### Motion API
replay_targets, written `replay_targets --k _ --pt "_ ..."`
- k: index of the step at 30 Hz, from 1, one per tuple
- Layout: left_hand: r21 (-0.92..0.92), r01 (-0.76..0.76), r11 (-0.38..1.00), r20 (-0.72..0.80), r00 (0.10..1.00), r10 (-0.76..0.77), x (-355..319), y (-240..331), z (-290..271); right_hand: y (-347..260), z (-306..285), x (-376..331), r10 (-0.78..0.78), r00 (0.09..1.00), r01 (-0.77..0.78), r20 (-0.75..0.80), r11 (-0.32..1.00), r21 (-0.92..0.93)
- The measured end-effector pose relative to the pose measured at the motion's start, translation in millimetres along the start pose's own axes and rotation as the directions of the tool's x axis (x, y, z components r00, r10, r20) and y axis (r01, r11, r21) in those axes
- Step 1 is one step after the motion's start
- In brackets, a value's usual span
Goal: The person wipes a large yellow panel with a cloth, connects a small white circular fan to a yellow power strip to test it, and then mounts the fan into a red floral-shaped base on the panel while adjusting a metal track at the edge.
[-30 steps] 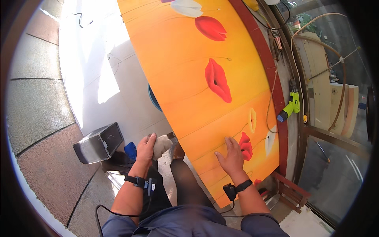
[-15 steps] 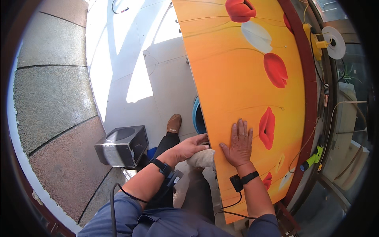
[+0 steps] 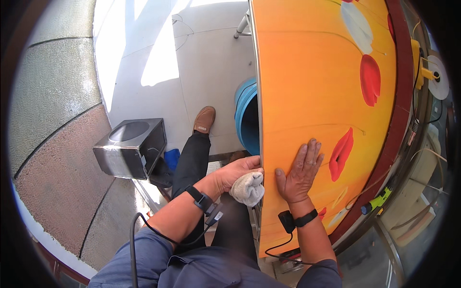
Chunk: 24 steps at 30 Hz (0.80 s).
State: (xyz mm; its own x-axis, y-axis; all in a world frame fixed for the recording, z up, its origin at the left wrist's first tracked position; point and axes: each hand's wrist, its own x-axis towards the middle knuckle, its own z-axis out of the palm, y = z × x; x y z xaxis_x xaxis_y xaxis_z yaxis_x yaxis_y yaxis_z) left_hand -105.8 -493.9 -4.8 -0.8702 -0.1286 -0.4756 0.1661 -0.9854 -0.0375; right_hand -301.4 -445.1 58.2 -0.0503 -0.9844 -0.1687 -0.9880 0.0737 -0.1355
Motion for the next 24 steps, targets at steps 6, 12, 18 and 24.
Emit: replay_targets --k 6,12,18,24 --pt "-0.036 -0.026 0.999 0.038 0.999 0.028 5 -10 -13 -2 2 -1 0.052 0.999 -0.052 -0.001 0.996 0.067" --pt "-0.095 -0.050 0.994 -0.001 0.999 0.051 6 -16 -11 -2 1 -1 0.047 0.999 -0.047 0.010 0.997 0.060" --pt "-0.088 -0.044 0.995 -0.018 0.999 0.043 7 -20 -12 -7 3 -1 0.046 0.999 -0.046 -0.014 0.999 0.021" --pt "-0.113 -0.079 0.990 -0.032 0.997 0.076 10 -26 -17 -7 2 -2 0.108 0.993 -0.111 0.049 0.993 0.051"
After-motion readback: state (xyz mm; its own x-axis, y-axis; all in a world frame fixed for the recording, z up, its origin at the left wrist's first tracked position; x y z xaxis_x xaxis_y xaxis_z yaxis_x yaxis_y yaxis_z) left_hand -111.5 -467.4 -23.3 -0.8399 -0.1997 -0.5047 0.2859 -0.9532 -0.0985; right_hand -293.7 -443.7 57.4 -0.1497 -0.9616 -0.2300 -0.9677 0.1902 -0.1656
